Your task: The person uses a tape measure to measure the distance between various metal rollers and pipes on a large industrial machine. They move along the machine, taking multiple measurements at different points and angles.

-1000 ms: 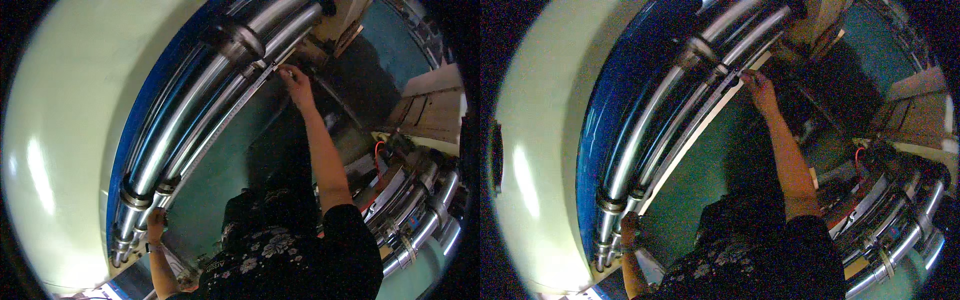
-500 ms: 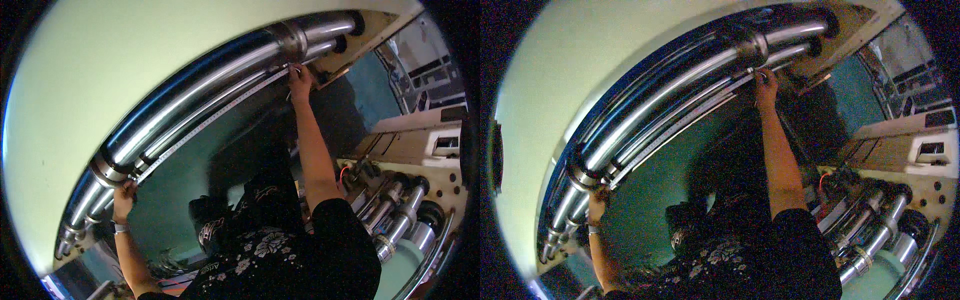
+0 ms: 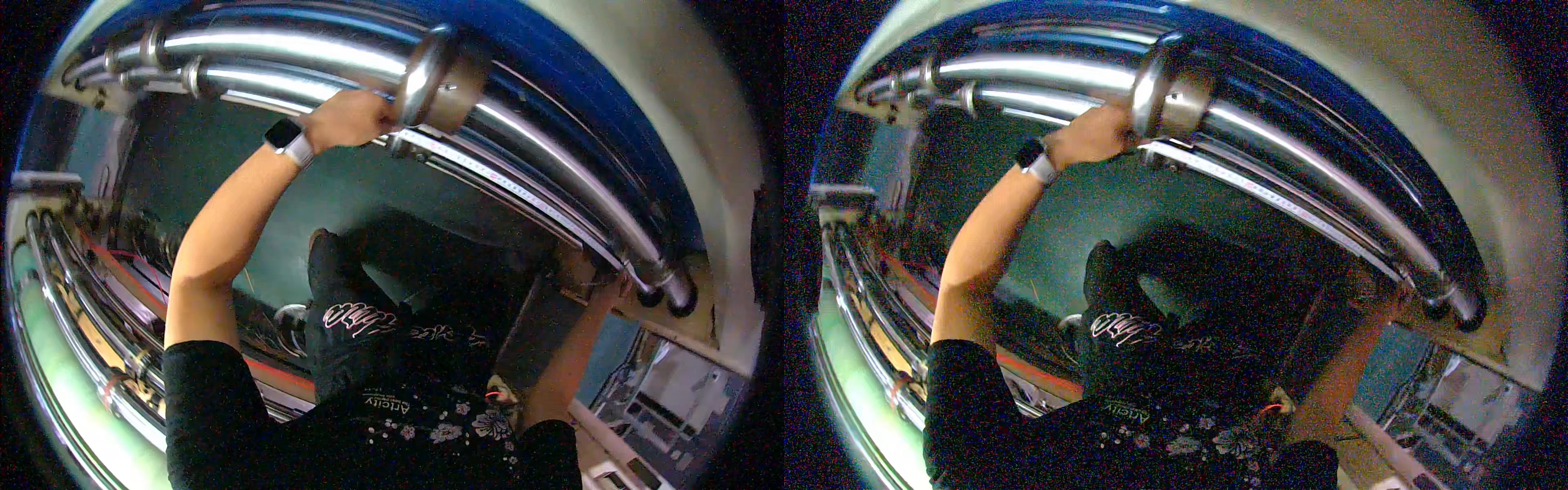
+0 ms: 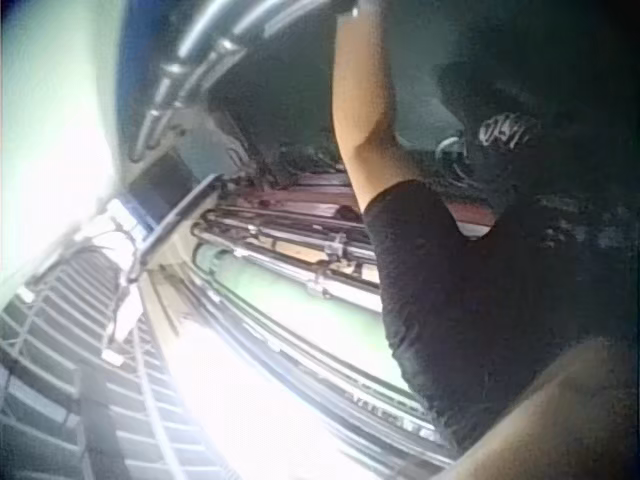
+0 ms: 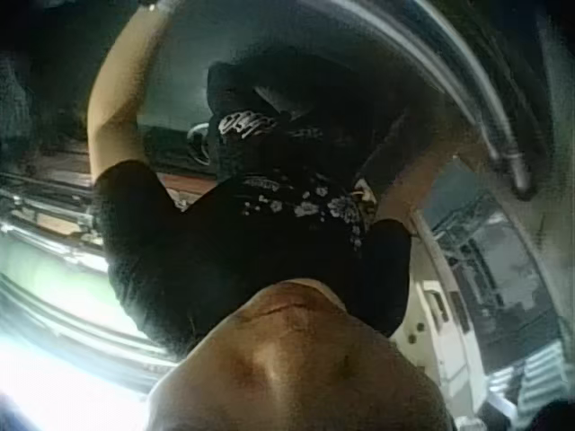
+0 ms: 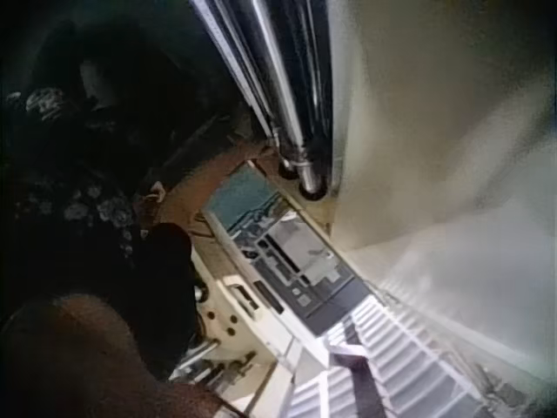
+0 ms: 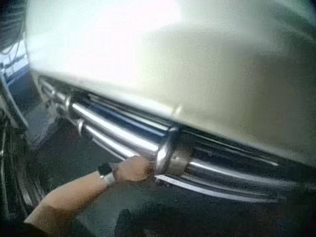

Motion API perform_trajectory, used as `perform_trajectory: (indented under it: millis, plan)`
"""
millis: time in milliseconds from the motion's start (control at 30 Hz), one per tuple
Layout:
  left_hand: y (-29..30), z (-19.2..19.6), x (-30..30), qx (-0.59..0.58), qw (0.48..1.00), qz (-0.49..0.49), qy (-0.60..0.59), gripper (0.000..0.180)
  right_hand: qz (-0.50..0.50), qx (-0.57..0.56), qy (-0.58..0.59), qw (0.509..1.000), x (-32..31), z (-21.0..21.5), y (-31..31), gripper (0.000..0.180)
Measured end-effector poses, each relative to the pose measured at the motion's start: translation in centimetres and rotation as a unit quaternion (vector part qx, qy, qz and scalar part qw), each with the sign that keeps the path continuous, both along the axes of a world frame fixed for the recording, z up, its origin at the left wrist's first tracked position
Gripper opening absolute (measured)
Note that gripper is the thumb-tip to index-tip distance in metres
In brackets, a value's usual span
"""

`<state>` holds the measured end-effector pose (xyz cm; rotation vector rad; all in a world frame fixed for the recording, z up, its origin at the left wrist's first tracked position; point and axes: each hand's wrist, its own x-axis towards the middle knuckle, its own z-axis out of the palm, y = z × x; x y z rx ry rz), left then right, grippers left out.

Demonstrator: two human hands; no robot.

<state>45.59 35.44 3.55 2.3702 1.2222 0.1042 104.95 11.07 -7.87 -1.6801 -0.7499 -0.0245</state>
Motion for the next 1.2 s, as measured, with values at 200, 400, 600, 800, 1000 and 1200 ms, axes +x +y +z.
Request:
perform_trajectory:
  millis: [200, 400, 600, 800, 1000, 1200]
  plan:
    - [0.0, 1.9, 0.6, -0.047, 0.999, -0.012, -0.002, 0.026, 0.036, -0.183, -0.460, 0.868, 5.9, -0.8, -4.0, 0.030]
    - [0.9, 0.5, 0.8, 0.010, 0.999, -0.018, 0.032, 0.026, 0.102, -0.107, -0.108, 0.983, 6.6, -1.3, -3.0, 0.022]
    - [1.6, 0.1, 1.2, 0.028, 0.998, -0.030, 0.037, 0.028, 0.106, -0.161, -0.435, 0.880, 8.2, -1.2, -4.3, 0.024]
    - [1.2, 0.2, 1.0, 0.037, 0.998, -0.024, 0.038, 0.025, 0.018, -0.013, 0.189, 0.982, 6.5, -1.6, -1.4, 0.027]
    - [1.5, 0.4, 1.2, 0.033, 0.999, -0.031, 0.030, 0.026, 0.049, -0.159, -0.253, 0.953, 11.1, -2.4, -4.5, 0.024]
    - [1.3, 0.3, 1.2, 0.017, 0.999, -0.017, 0.027, 0.026, 0.045, 0.027, 0.188, 0.981, 6.4, -1.4, -1.7, 0.021]
